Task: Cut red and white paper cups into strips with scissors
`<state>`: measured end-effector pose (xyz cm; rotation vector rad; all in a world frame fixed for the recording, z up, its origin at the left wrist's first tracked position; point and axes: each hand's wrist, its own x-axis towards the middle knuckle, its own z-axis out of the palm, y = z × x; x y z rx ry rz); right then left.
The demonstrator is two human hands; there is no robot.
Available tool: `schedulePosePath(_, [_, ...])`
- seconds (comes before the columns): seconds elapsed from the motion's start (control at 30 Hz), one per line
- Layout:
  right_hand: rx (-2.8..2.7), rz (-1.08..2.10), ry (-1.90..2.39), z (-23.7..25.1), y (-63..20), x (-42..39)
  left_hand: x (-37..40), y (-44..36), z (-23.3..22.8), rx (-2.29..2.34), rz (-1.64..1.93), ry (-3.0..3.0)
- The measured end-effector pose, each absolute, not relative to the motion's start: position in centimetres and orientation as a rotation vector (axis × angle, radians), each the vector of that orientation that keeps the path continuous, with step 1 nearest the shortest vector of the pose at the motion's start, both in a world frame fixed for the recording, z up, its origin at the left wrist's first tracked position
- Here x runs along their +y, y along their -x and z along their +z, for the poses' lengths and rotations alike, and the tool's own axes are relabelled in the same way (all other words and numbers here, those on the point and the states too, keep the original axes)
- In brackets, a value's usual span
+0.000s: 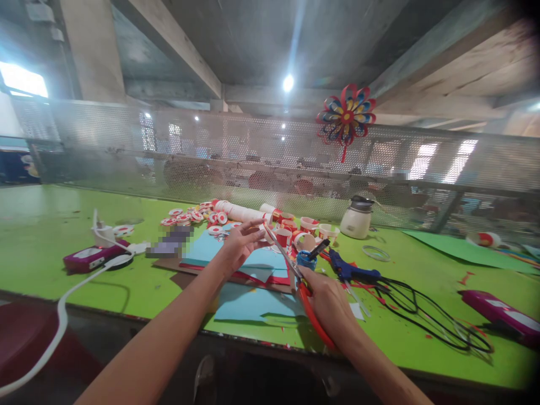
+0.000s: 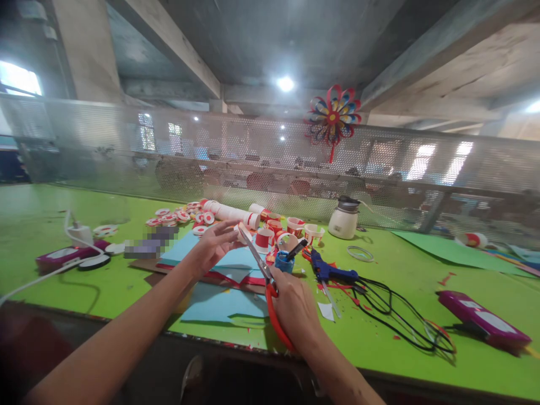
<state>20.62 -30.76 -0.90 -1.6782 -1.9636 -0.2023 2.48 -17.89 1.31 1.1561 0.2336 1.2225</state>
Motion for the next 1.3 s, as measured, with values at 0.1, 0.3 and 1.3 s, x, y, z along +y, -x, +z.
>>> schedulePosePath(0.1, [-1.962,-0.219,1.695,-0.97,-20.61,-30.68,-17.98,-2.54,1.33,0.218,1.226,-1.167])
schedulePosePath(0.3, [-1.967,-0.230,1.718,-1.24,-20.73,-30.39,-18.07,-2.70,1.37,0.229,1.261,-1.187])
schedulePosePath(1.3, [-2.012,-0.143,1.623,-0.88,-21.28,-30.37,-17.86,-1.99,1.57,0.303,1.212,-1.189])
